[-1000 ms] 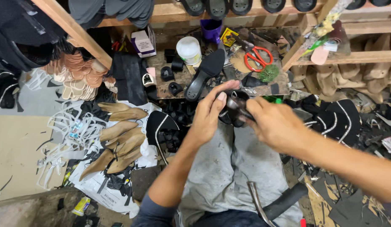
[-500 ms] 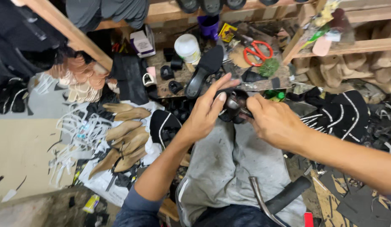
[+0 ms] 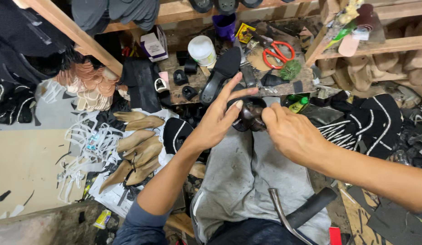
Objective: The person removes a shoe last from a black high-heeled shoe, then uses a curved metal tool to press and shape the shoe's upper and sole edges. The person repeatedly repositions the shoe and applies pressure along the heel and toe areas.
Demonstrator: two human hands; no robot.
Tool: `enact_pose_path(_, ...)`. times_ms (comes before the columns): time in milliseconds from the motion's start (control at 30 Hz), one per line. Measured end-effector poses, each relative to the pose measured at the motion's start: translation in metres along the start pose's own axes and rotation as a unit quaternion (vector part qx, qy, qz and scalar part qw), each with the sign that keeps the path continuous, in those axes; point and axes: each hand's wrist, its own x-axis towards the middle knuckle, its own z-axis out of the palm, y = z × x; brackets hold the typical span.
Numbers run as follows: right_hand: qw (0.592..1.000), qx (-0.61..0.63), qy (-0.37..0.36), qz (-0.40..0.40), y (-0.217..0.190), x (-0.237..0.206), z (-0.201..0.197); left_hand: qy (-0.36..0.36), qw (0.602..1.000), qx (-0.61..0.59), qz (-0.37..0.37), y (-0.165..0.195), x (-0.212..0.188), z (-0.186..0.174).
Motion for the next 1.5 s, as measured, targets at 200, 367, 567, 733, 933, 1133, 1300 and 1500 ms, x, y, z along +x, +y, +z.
enact_pose_path(200,0.988,0.131,-0.062,0.055,0.013,-0.011,0.006,0.007,0.993,0.112,-0.039,0.009,-0.002,0.008)
enact_pose_path(367,0.996,0.075,0.024,0.033,-0.002,-0.015,0.018,-0.031,0.998,-0.035,-0.048,0.01,0.0,0.001)
enact_pose_path(567,0.937,0.284,-0.141,0.143,-0.003,-0.025,0.009,-0.02,0.995,0.098,-0.03,0.009,-0.014,0.005)
enact_pose_path(733,0.986,0.138,-0.044,0.085,-0.016,-0.027,0.019,-0.037,0.996,0.006,-0.079,0.012,-0.013,0.002)
enact_pose_path(933,0.907,0.364,-0.13,0.167,-0.007,-0.034,0.025,-0.03,0.993,0.109,-0.038,0.018,-0.024,0.008)
enact_pose_path(1133,0.986,0.166,0.021,0.015,-0.011,-0.037,0.034,-0.01,0.981,0.076,-0.177,0.021,-0.025,0.008)
enact_pose_path(1300,0.874,0.449,-0.163,0.088,-0.004,-0.034,0.03,-0.016,0.993,0.099,-0.062,0.018,-0.035,0.01)
enact_pose_path(1500,0.953,0.291,-0.068,0.049,-0.017,-0.035,0.035,0.008,0.995,0.065,-0.074,0.001,-0.043,0.008)
